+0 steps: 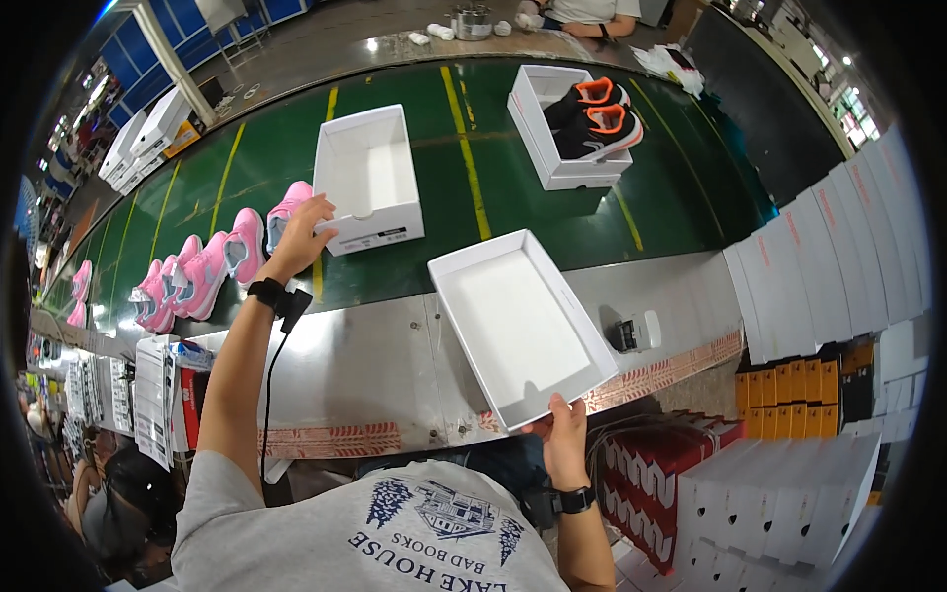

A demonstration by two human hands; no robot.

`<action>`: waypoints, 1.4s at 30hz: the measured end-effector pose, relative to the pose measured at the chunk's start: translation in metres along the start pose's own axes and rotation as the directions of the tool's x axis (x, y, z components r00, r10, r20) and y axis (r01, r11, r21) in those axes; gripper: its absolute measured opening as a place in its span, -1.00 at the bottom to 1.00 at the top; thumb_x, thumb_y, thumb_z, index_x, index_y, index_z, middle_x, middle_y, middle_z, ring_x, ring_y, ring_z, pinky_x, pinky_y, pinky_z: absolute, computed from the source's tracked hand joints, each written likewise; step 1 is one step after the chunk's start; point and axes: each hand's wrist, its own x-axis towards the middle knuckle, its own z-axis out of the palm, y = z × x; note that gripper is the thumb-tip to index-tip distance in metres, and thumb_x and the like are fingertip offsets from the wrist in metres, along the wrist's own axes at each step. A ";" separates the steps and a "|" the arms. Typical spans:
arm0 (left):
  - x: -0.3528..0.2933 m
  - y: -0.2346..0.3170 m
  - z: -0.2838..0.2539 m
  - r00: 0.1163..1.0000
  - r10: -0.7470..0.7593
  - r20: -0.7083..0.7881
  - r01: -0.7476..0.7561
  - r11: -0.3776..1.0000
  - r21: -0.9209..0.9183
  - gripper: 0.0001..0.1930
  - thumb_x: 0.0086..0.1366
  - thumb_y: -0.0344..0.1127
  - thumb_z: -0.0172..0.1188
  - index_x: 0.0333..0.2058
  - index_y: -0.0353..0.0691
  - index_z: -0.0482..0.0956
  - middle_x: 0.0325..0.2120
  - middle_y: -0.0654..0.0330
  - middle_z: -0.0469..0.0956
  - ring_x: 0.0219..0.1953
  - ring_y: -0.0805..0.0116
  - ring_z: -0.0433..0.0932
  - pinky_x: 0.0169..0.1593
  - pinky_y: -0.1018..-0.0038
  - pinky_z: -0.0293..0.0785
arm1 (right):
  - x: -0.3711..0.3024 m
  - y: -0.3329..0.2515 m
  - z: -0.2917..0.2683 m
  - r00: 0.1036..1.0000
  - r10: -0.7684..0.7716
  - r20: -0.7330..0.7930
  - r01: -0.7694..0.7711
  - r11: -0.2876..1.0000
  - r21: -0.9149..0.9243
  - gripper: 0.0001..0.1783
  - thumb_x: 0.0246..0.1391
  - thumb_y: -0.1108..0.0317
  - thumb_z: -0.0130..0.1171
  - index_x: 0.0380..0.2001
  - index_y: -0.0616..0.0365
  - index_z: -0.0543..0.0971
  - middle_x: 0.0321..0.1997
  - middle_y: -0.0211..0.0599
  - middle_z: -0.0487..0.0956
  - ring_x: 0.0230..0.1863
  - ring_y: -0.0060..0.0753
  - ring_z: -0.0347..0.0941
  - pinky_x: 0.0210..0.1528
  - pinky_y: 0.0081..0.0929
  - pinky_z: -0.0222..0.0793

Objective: The recorder scans the barcodes on shoe boxes and pairs of shoes before placing the shoes into the correct boxes on a production line.

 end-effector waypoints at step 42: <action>0.036 0.001 -0.110 0.663 -0.748 -0.031 0.644 0.591 -0.486 -0.19 0.34 0.26 0.07 0.17 -0.49 0.40 0.06 0.00 0.52 0.03 0.30 0.54 0.10 0.47 0.42 | 0.057 -0.058 -0.004 0.450 0.146 0.881 0.893 -0.062 -0.446 -0.62 -0.11 0.47 0.31 -0.17 0.23 0.45 -0.15 -0.14 0.43 -0.08 -0.05 0.37 -0.01 -0.22 0.30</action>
